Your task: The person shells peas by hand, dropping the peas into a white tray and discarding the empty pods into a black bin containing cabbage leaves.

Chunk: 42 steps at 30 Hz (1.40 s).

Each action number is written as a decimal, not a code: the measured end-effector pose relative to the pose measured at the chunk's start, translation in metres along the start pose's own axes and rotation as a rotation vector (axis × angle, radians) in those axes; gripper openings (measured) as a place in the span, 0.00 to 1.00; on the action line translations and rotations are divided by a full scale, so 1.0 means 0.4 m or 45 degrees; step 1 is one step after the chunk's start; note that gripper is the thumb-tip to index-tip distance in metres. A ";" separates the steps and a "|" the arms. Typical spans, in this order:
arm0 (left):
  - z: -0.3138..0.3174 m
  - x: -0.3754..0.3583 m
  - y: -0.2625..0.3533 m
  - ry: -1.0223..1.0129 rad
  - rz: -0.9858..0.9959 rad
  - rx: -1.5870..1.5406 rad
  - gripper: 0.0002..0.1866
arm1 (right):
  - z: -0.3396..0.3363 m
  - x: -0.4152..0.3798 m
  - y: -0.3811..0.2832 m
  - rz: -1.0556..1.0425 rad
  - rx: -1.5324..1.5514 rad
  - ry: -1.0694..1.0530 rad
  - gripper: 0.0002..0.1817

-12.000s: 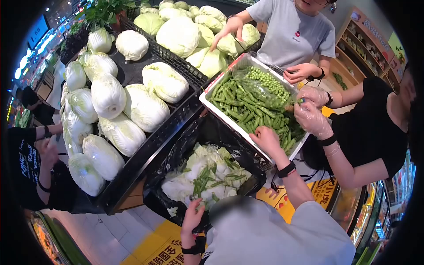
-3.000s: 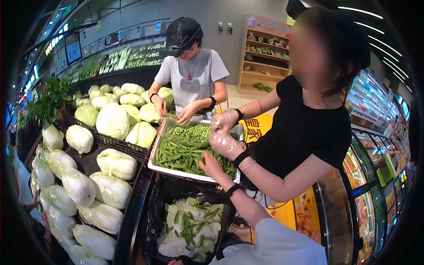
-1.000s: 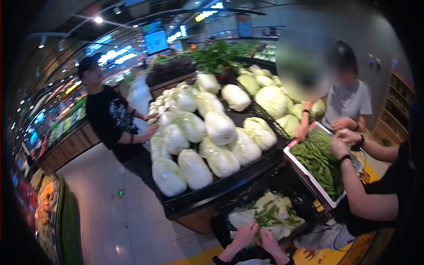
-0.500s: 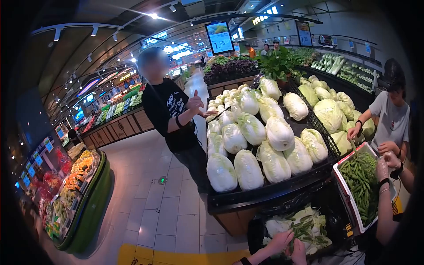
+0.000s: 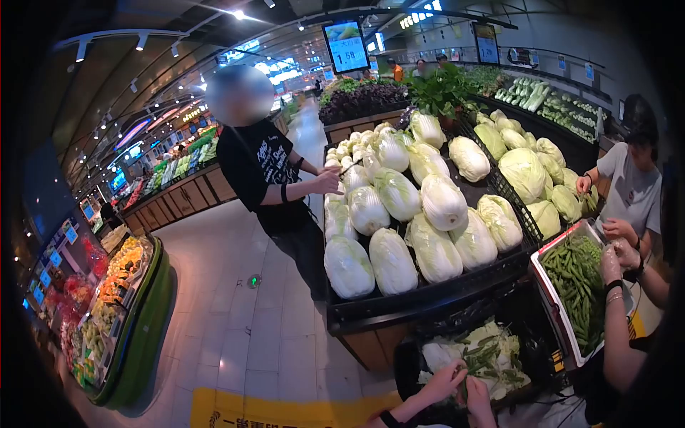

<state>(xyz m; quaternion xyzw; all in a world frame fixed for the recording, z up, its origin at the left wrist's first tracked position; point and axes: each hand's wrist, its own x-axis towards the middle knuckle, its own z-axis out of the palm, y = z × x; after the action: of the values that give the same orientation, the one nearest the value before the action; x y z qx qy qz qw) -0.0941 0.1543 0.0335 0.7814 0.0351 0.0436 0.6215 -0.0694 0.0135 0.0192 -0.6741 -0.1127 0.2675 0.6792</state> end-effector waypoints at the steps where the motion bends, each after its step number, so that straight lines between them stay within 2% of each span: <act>1: -0.009 -0.008 0.025 -0.007 -0.118 -0.191 0.13 | 0.003 -0.009 -0.021 0.005 -0.046 -0.018 0.19; 3: -0.018 -0.011 0.016 -0.023 -0.110 -0.326 0.10 | -0.001 -0.025 -0.056 0.054 -0.071 -0.009 0.16; 6: -0.018 -0.015 -0.019 -0.029 -0.153 -0.364 0.10 | -0.006 -0.025 -0.072 0.090 -0.092 -0.136 0.08; 9: -0.017 -0.013 -0.032 -0.074 -0.238 -0.421 0.11 | -0.030 -0.018 -0.054 0.128 -0.145 -0.147 0.09; 10: -0.017 -0.007 -0.022 -0.086 -0.218 -0.517 0.12 | -0.031 -0.017 -0.069 0.233 -0.065 -0.172 0.09; 11: -0.015 -0.018 -0.019 -0.098 -0.220 -0.617 0.12 | -0.025 -0.024 -0.071 0.218 0.121 -0.159 0.12; 12: -0.020 -0.020 -0.015 -0.103 -0.182 -0.516 0.14 | -0.023 -0.023 -0.066 0.189 0.141 -0.153 0.14; 13: -0.023 -0.016 -0.010 -0.205 -0.269 -0.695 0.15 | -0.025 -0.022 -0.058 0.154 0.161 -0.146 0.15; 15: -0.018 -0.020 0.017 -0.089 -0.214 -0.502 0.16 | -0.027 -0.017 -0.032 0.191 0.177 -0.072 0.15; 16: -0.023 -0.018 0.006 -0.197 -0.212 -0.627 0.16 | -0.028 -0.016 -0.031 0.192 0.156 -0.067 0.15; 17: -0.024 -0.015 0.005 -0.177 -0.229 -0.512 0.17 | -0.028 -0.014 -0.034 0.209 0.131 -0.060 0.15; 19: -0.020 -0.015 -0.005 -0.212 -0.278 -0.604 0.18 | -0.026 -0.029 -0.026 0.219 0.120 -0.069 0.15; 21: -0.007 -0.012 -0.025 -0.169 -0.274 -0.571 0.19 | -0.023 -0.017 -0.019 0.315 0.260 -0.018 0.15; 22: -0.014 -0.010 -0.026 -0.205 -0.238 -0.432 0.20 | -0.019 -0.021 -0.018 0.278 0.323 -0.040 0.15; 25: 0.003 -0.008 -0.045 -0.205 -0.261 -0.562 0.21 | -0.014 -0.021 -0.014 0.395 0.384 0.045 0.15; 28: 0.014 0.000 -0.054 -0.207 -0.260 -0.536 0.21 | 0.004 -0.013 -0.016 0.333 0.346 0.210 0.15; 32: 0.007 0.016 -0.032 -0.258 -0.300 -0.502 0.19 | -0.036 -0.002 -0.002 0.339 0.291 0.094 0.14; 33: 0.004 0.021 -0.035 -0.162 -0.227 -0.519 0.18 | -0.053 0.004 0.007 0.295 0.254 0.059 0.14; 34: 0.017 0.025 -0.045 -0.094 -0.183 -0.561 0.18 | -0.034 0.042 0.059 -0.040 0.142 0.215 0.15; 35: 0.017 0.036 -0.067 -0.043 -0.286 -0.317 0.16 | 0.033 0.018 -0.084 0.025 0.341 0.446 0.12; 36: 0.004 0.043 -0.043 -0.110 -0.344 -0.427 0.14 | -0.038 0.031 -0.034 0.057 0.113 0.079 0.13; 37: -0.019 0.045 0.043 -0.097 -0.300 -0.175 0.14 | -0.039 0.023 -0.071 0.177 0.063 0.113 0.14; 38: -0.018 0.052 0.076 -0.068 -0.260 -0.275 0.15 | -0.048 0.029 -0.074 0.183 0.154 0.123 0.15; 39: -0.008 0.056 0.083 -0.085 -0.249 -0.342 0.17 | -0.041 0.029 -0.089 0.207 0.122 0.274 0.16; 40: 0.007 0.067 0.044 -0.155 -0.186 -0.374 0.19 | -0.071 0.031 -0.079 0.293 0.089 0.133 0.16; 41: 0.021 0.077 0.033 -0.141 -0.132 -0.570 0.18 | -0.064 0.026 -0.114 0.261 0.101 0.138 0.17; 42: 0.026 0.076 0.025 -0.172 -0.138 -0.527 0.19 | -0.082 0.022 -0.106 0.190 0.054 0.031 0.17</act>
<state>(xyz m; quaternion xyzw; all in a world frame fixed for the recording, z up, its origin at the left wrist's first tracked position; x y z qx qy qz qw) -0.0626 0.1453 0.0418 0.6355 0.0258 -0.0361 0.7708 -0.0363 -0.0078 0.0568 -0.6693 -0.0483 0.3114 0.6728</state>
